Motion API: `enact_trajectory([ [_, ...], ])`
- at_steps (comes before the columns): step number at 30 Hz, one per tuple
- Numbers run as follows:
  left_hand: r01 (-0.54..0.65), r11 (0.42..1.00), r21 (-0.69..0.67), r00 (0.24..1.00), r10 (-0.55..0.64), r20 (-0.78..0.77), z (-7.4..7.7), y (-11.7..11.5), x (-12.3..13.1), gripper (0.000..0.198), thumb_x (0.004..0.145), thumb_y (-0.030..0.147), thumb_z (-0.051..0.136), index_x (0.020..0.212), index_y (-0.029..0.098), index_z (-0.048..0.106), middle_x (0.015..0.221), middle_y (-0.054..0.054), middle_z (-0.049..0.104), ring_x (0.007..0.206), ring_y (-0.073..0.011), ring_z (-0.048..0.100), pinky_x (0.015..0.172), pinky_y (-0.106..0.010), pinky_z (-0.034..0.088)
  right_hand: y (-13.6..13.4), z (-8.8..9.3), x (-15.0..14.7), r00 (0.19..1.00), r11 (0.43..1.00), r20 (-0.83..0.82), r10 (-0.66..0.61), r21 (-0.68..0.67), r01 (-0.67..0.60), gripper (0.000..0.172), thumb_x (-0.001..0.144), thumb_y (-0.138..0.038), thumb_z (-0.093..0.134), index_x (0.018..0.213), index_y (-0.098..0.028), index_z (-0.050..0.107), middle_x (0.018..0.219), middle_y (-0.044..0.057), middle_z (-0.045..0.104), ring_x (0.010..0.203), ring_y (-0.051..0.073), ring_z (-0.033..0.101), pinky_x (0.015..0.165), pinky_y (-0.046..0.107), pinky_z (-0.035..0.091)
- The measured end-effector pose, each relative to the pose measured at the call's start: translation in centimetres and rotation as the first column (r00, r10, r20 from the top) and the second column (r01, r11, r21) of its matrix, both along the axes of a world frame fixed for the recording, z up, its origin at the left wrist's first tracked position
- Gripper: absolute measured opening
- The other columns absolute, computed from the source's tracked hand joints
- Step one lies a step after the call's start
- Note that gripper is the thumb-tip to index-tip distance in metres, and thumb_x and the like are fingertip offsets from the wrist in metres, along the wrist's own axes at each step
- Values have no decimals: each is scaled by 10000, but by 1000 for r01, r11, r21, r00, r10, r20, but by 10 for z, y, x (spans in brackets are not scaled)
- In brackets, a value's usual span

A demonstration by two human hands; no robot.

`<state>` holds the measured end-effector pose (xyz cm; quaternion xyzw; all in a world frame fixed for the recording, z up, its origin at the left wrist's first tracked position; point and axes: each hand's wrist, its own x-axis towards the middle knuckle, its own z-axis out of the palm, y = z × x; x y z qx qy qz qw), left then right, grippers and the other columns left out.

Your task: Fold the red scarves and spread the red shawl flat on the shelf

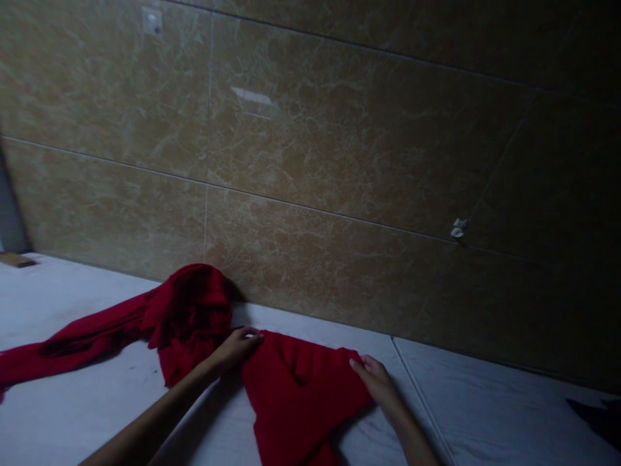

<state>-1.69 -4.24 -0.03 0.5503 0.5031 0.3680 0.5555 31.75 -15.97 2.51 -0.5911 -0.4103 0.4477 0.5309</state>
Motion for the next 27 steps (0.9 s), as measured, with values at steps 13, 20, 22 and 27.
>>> enact_trajectory([
  [13,21,996,90,993,-31,117,27,0,-2,709,534,751,781,920,162,699,774,-57,717,804,-256,686,693,-311,543,8,7,17,998,999,-54,28,48,-25,582,611,-695,862,865,-199,696,899,61,775,826,255,724,798,347,535],
  [20,90,996,18,995,-91,40,-1,9,-3,702,525,739,785,878,139,692,787,-75,726,710,-221,668,641,-296,512,14,-24,20,1000,1000,-13,13,-12,-13,679,437,-800,849,676,-205,625,667,42,714,662,260,682,687,361,512],
  [22,88,995,36,994,-90,55,-1,7,-4,692,543,730,790,887,137,698,763,-69,713,696,-217,659,621,-290,505,13,-25,21,1000,1000,-11,17,-5,-17,661,467,-791,847,682,-208,622,677,38,716,672,257,683,690,355,508],
  [27,39,997,68,992,-47,114,6,4,-5,743,576,772,759,954,134,714,775,-69,716,746,-240,672,676,-320,535,9,-18,21,999,999,-16,41,29,-40,606,600,-751,821,789,-198,662,825,60,752,784,261,710,768,354,524],
])
